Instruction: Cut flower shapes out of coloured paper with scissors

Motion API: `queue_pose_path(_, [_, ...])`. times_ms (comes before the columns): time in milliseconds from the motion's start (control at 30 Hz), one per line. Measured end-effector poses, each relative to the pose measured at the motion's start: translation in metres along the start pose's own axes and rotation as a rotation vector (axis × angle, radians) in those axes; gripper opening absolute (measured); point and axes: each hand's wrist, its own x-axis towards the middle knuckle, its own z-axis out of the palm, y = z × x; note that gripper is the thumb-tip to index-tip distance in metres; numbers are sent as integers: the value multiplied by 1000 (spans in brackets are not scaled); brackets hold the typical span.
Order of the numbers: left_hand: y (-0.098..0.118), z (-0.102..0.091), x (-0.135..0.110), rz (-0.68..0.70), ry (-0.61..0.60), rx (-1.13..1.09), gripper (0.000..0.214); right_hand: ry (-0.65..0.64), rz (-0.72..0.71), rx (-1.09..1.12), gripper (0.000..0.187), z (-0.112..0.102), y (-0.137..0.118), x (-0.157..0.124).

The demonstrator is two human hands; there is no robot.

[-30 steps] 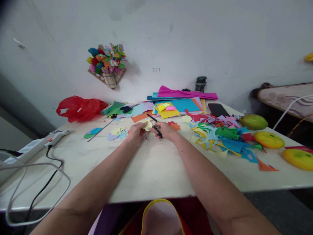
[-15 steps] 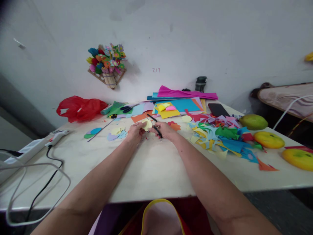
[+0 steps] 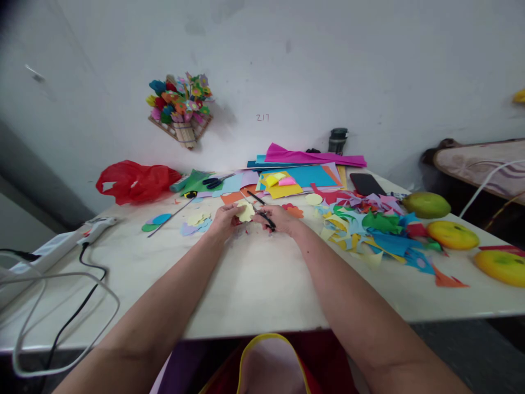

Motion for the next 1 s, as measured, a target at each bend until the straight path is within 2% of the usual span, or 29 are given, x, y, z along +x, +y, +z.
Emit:
queue_pose_path(233, [2,-3,-1,2,-72,30,33,-45,-21,-19,23,-4,5,3])
queue_pose_path(567, [3,-1,-3,-4,-69,29,30,-32,-25,4,24,-3,2,1])
queue_pose_path(1000, [3,-3,-2,-27,-57,15,32,-68,-80,39,29,-7,13,8])
